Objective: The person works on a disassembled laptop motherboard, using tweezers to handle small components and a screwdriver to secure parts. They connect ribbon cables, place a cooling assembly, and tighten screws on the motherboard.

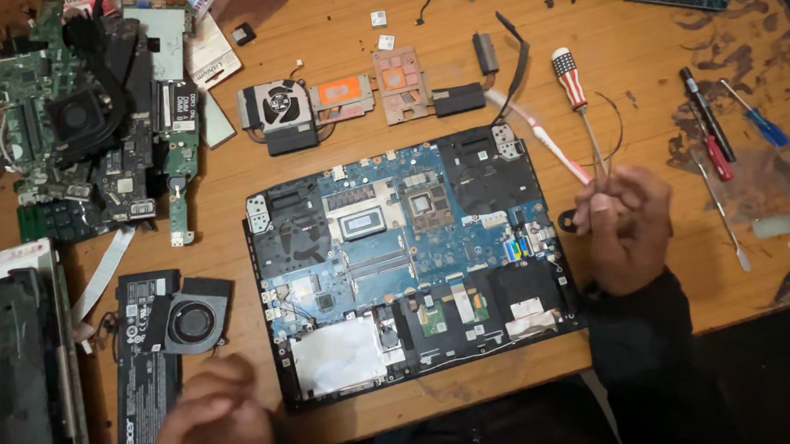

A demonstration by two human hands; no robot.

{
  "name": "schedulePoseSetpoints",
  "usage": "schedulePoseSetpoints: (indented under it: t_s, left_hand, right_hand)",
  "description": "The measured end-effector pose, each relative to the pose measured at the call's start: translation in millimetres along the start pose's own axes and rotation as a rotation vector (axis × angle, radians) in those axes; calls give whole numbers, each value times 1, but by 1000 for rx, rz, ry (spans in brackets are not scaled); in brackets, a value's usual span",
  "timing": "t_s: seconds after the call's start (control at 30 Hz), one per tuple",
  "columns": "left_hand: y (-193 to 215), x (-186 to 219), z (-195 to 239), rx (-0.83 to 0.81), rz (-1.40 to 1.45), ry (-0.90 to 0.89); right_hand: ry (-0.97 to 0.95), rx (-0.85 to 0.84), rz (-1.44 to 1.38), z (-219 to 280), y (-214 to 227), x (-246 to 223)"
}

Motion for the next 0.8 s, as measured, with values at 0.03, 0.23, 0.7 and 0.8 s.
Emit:
schedulePoseSetpoints:
  t_s: [0.03, 0.23, 0.7, 0.8]
  left_hand:
    - [3, 3, -5, -9, 23, -37]
    - [-61, -4, -26, -439, -333, 107]
    - [-195, -65, -17, -1079, -374, -112]
    - [-201, -75, -12, -1096, -395, -142]
  right_hand:
    - [54, -64, 176, -2, -2, -3]
    - [214, -447, 497, 12, -22, 1]
    - [246, -553, 603, 11, -47, -17]
    - [234, -561, 590, 12, -47, -14]
Point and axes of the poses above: each hand's wrist, its own z-axis away from the middle knuckle, its own y-axis out of the back of the hand, x = y × z, the point moved 7 cm from there along -z, towards the middle knuckle, and after that the axes turned 4 degrees about -y, right-handed, at the moved point
